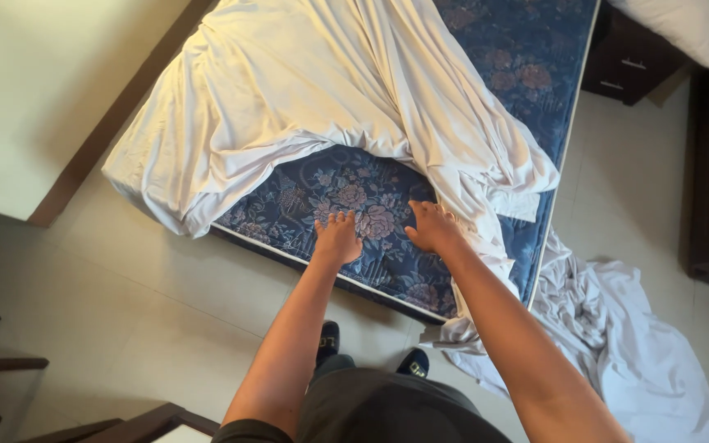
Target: The person spreads a white sheet over a blue patterned mattress, smoothing it out by hand. They gather excess fabric from the floor and continue to adjust the sheet across the bed surface.
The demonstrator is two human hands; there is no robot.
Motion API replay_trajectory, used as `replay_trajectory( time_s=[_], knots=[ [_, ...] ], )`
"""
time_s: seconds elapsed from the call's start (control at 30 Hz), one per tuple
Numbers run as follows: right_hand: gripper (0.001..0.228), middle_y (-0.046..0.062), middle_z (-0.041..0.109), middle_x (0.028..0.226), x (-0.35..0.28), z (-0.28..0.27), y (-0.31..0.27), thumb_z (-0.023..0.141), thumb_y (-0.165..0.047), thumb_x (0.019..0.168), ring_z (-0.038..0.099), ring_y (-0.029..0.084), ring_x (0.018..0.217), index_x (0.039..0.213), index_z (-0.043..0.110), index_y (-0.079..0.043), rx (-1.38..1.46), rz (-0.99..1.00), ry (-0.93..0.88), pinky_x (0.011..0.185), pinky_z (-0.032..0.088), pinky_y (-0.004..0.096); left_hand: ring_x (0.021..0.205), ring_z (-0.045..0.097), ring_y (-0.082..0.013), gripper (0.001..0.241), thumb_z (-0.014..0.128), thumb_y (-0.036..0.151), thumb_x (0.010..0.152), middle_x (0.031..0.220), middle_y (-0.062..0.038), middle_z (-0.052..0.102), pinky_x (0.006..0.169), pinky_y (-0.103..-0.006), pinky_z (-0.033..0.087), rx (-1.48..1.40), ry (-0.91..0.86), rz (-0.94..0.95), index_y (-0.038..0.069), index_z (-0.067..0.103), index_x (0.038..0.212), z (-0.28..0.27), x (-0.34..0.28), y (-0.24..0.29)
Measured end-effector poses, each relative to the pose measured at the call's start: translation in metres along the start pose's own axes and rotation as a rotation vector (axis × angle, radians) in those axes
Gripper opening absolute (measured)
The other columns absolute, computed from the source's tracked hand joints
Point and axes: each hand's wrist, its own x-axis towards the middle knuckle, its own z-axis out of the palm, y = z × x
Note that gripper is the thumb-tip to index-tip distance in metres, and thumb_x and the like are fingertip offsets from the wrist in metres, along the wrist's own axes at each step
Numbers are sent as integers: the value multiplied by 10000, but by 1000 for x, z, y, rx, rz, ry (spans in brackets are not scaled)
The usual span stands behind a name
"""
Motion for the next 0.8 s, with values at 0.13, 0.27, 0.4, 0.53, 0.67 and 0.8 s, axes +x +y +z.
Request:
replay_trajectory(
  time_s=[0.13,0.27,0.4,0.53,0.67,0.8],
  knots=[
    [733,143,431,1559,6,12,-4,617,-457,941,393,348,1446,1564,354,-174,39,58,0,1163,325,559,1526,282,-386,793,597,338,936,1632,-158,351,1202,-675,184,-17,-27,40,64,257,1598,-8,7,-17],
    [694,140,485,1501,-10,18,-10,612,-464,948,434,342,1407,1534,397,-159,54,121,112,1149,335,546,1528,279,-384,805,589,343,952,1616,-154,369,1209,-683,172,39,-84,104,55,227,1610,-11,19,-25],
    [661,133,528,1439,-43,4,-13,623,-448,936,462,354,1354,1496,440,-148,45,256,327,1096,355,544,1523,260,-399,812,618,325,942,1628,-180,338,1195,-695,166,98,-94,218,43,234,1599,-10,38,-12],
    [633,130,534,1431,-83,6,11,635,-413,929,461,359,1345,1475,462,-143,78,410,419,1078,366,541,1527,255,-388,823,639,312,923,1622,-153,344,1194,-678,195,129,-138,366,48,236,1589,-21,35,39],
    [607,138,537,1420,-135,14,30,640,-365,928,465,348,1348,1463,470,-132,162,554,469,1076,377,538,1540,258,-371,818,653,315,924,1630,-145,343,1210,-671,205,155,-153,552,62,258,1594,-13,27,96],
    [611,140,542,1409,-191,18,38,649,-348,926,464,357,1344,1462,465,-120,200,697,535,1075,374,544,1549,248,-354,797,651,313,921,1635,-135,337,1208,-672,199,168,-134,722,72,280,1584,-5,11,146]
  ],
)
